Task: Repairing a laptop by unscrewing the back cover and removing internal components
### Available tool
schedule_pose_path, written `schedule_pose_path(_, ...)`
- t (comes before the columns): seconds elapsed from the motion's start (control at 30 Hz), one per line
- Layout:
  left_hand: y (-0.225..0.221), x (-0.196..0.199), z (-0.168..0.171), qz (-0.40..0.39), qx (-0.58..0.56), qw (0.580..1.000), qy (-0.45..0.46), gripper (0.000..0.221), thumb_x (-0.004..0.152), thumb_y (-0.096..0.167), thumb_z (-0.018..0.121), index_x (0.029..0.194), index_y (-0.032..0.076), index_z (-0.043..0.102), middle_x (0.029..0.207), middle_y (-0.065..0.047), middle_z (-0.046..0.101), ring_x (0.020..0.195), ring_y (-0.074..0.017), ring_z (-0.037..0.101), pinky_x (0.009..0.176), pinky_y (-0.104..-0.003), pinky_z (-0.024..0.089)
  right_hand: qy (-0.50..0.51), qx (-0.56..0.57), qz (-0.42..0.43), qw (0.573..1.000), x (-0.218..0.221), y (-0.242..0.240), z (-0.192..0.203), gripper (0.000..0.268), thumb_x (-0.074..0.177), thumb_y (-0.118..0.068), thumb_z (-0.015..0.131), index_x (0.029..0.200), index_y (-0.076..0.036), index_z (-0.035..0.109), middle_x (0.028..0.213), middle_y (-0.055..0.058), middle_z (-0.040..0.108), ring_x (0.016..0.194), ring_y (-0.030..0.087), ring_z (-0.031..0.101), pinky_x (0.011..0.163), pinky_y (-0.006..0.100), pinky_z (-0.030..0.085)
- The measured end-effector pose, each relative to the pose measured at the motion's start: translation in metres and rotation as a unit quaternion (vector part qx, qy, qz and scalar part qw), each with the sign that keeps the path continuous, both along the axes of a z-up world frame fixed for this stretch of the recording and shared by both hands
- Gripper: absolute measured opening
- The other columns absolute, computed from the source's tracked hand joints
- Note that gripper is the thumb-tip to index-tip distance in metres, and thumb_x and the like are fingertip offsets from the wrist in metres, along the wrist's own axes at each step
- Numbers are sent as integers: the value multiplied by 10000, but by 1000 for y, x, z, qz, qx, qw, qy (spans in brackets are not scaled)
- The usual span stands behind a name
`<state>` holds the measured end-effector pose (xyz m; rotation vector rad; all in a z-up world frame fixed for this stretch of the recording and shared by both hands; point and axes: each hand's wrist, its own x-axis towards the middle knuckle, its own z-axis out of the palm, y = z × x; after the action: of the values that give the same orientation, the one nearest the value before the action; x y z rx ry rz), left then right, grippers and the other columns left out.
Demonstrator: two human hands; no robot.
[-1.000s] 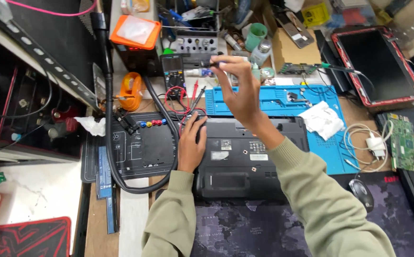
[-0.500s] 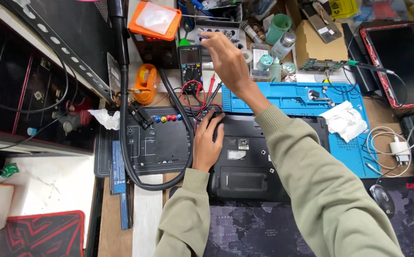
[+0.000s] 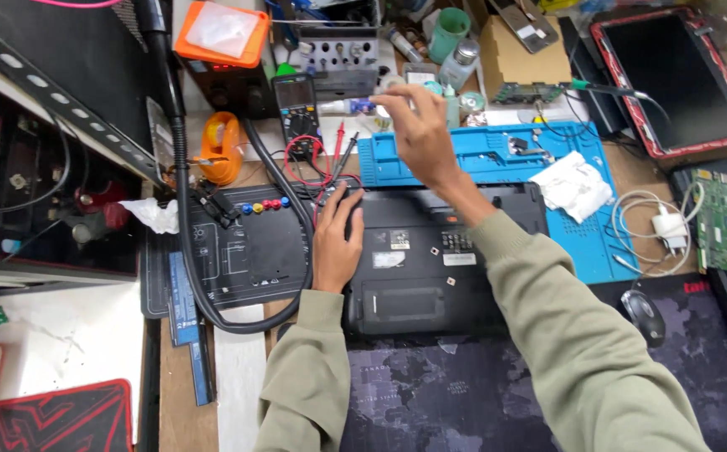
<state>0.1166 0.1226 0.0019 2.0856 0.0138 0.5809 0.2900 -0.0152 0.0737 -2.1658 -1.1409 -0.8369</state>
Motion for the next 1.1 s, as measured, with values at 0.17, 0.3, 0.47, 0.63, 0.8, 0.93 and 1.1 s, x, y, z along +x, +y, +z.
schedule_pose_path(0.17, 1, 2, -6, 4, 36, 999, -21, 312, 1025, 116, 568, 1316, 155, 671, 1427, -191, 577, 1304, -418, 561, 1095, -508, 437, 107, 39, -82, 990, -14, -101, -15, 161, 1055, -15, 617, 1183, -77, 693, 1072, 83, 634, 1009, 287, 664, 900, 390, 498)
schedule_pose_path(0.3, 2, 0, -3, -7, 39, 999, -34, 324, 1026, 95, 571, 1335, 131, 661, 1432, -227, 559, 1314, -443, 535, 1114, -518, 418, 167, 57, -152, 972, 3, -192, -51, 161, 1029, 28, 635, 1176, 45, 701, 1046, 196, 647, 946, 400, 703, 846, 430, 559)
schedule_pose_path(0.47, 3, 1, -15, -1, 50, 998, -25, 331, 1025, 127, 595, 1343, 173, 670, 1465, -175, 552, 1339, -379, 541, 1132, -477, 414, 197, 51, -176, 963, 18, -238, -65, 192, 1016, 48, 634, 1185, 38, 725, 1038, 209, 667, 978, 436, 689, 833, 420, 572)
schedule_pose_path(0.63, -13, -31, 2, -5, 21, 1000, 18, 372, 1052, 178, 566, 1421, 192, 609, 1579, -194, 406, 1388, -435, 467, 1136, -537, 397, 216, -7, -190, 958, 31, -237, -69, 164, 1036, -59, 677, 1182, -36, 750, 1022, 162, 678, 926, 375, 710, 826, 503, 567)
schedule_pose_path(0.8, -41, -95, 35, -49, 127, 987, 81, 573, 976, 280, 659, 1512, 163, 493, 1630, -333, 197, 1438, -554, 305, 1146, -597, 344, 225, -107, -234, 940, 50, -236, -78, 126, 943, -124, 795, 1065, -95, 784, 1011, 119, 629, 961, 424, 683, 835, 596, 526)
schedule_pose_path(0.93, -48, -135, 22, -43, 153, 981, 107, 614, 972, 340, 662, 1538, 191, 474, 1657, -268, 173, 1484, -491, 258, 1155, -574, 320, 204, -125, -238, 941, 61, -238, -93, 74, 971, -130, 790, 1041, -111, 795, 939, 88, 636, 886, 379, 714, 789, 537, 557)
schedule_pose_path(1.1, -45, -144, 9, -69, 224, 970, 59, 1025, 788, 525, 856, 1596, 199, 316, 1670, -273, 138, 1571, -445, 170, 1238, -585, 285, 146, -80, -207, 964, 31, -233, -67, 169, 1076, -93, 615, 1012, -49, 766, 965, 154, 687, 808, 357, 634, 750, 498, 424)
